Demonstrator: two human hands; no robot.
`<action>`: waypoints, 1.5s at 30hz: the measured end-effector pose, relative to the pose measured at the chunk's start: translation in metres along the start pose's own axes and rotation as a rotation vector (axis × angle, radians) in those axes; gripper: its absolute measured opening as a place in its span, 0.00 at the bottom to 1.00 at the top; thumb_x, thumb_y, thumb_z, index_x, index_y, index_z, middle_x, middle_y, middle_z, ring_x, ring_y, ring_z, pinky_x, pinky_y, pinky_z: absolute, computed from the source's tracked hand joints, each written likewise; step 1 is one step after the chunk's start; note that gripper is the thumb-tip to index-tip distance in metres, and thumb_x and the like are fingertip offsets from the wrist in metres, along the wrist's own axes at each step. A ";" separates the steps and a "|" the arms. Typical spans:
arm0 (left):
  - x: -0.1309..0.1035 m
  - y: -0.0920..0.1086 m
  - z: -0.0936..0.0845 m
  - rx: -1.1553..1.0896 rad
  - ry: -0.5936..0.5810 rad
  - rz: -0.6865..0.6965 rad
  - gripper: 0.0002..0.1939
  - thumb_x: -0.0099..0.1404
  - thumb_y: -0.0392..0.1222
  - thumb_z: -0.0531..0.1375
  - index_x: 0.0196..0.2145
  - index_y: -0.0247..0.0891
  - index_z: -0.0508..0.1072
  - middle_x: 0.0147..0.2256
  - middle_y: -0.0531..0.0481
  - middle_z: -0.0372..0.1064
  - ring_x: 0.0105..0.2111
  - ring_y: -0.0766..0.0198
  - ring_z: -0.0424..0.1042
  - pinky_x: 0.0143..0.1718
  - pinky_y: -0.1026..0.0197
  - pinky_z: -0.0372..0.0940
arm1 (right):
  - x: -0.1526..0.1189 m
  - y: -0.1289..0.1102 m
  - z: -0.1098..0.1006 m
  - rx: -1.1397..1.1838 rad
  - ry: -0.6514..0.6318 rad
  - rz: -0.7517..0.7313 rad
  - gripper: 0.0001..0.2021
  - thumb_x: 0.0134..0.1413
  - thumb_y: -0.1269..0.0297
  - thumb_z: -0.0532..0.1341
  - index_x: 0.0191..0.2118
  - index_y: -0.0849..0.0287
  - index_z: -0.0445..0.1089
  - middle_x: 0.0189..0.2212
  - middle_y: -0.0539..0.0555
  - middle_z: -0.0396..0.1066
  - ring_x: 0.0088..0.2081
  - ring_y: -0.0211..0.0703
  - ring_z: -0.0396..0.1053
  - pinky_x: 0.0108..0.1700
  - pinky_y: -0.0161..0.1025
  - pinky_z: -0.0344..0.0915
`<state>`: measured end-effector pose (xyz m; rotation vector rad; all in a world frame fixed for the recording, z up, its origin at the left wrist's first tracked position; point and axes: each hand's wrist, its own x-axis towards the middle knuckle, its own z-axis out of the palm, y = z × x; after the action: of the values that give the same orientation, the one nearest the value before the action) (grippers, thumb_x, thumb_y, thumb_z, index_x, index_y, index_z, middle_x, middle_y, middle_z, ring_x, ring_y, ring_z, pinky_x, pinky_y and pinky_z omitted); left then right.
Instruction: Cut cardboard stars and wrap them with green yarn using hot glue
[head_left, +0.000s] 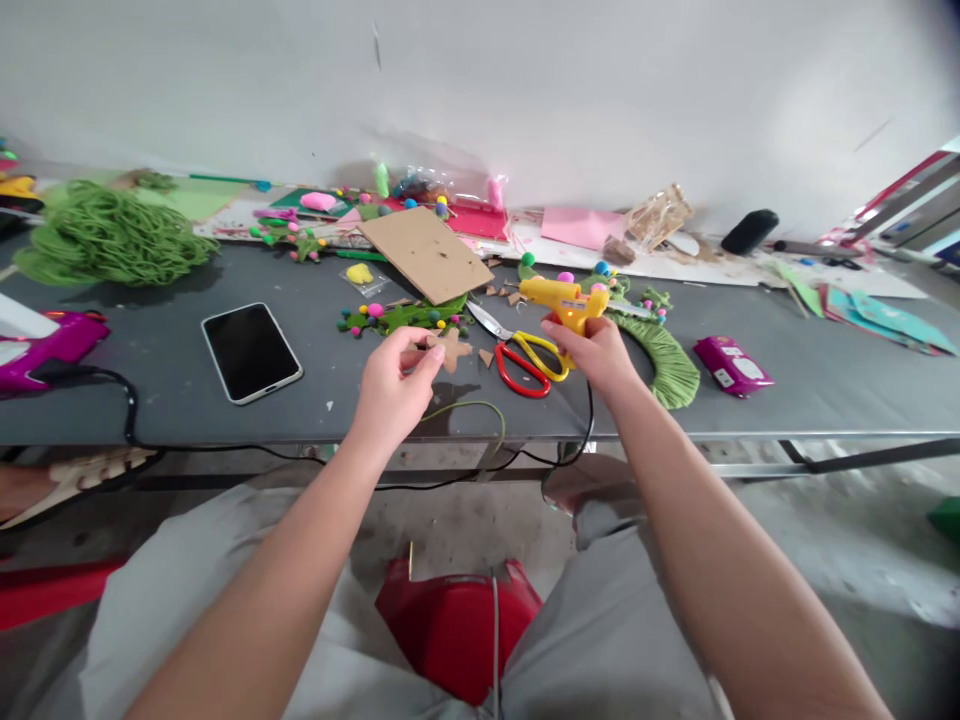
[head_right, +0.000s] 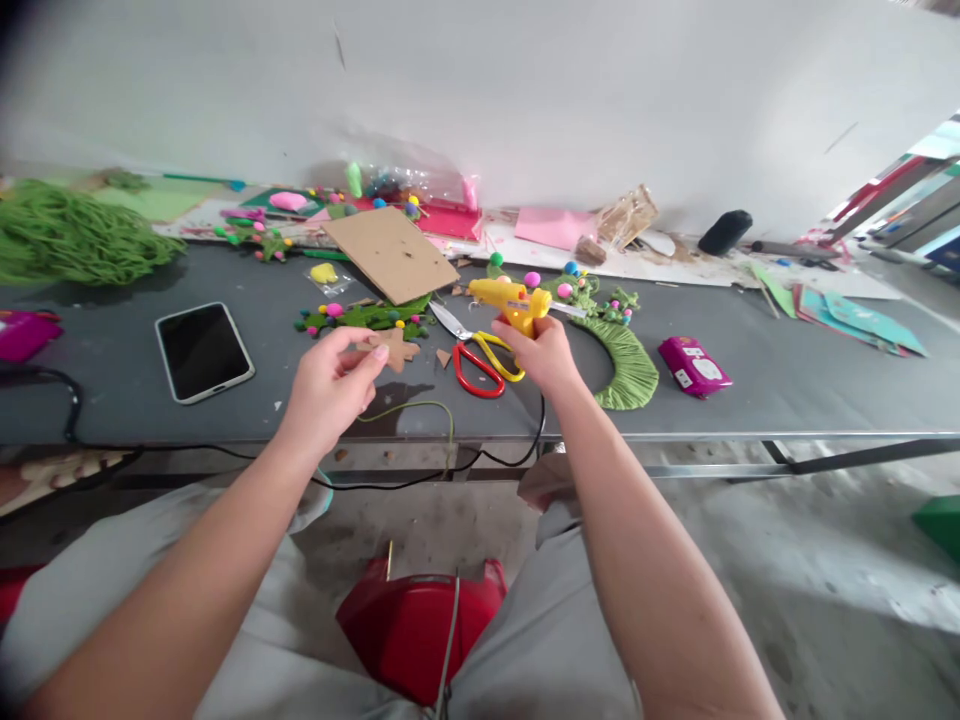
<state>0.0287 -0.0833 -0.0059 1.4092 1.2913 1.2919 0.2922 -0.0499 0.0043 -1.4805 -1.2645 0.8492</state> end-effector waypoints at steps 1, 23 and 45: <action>0.000 0.000 0.000 -0.014 -0.017 -0.023 0.10 0.64 0.47 0.65 0.41 0.40 0.74 0.26 0.52 0.73 0.14 0.73 0.58 0.14 0.67 0.52 | -0.003 -0.002 0.003 0.026 -0.032 -0.007 0.17 0.45 0.55 0.70 0.38 0.62 0.77 0.34 0.54 0.76 0.31 0.39 0.68 0.36 0.39 0.67; 0.010 0.000 -0.016 -0.080 0.177 0.009 0.13 0.61 0.48 0.69 0.39 0.37 0.80 0.31 0.47 0.77 0.28 0.64 0.72 0.26 0.65 0.65 | -0.061 -0.020 0.062 -0.212 -0.332 -0.092 0.16 0.57 0.50 0.62 0.28 0.56 0.69 0.24 0.50 0.68 0.25 0.38 0.63 0.28 0.39 0.59; 0.006 0.005 -0.011 -0.085 0.130 0.000 0.11 0.60 0.48 0.69 0.38 0.39 0.80 0.30 0.48 0.76 0.23 0.66 0.68 0.22 0.65 0.60 | -0.060 -0.027 0.062 -0.300 -0.254 -0.150 0.12 0.53 0.56 0.62 0.24 0.56 0.65 0.21 0.48 0.64 0.25 0.37 0.60 0.29 0.38 0.58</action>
<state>0.0185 -0.0793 0.0013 1.2843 1.3057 1.4411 0.2136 -0.0946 0.0080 -1.5181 -1.7315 0.7897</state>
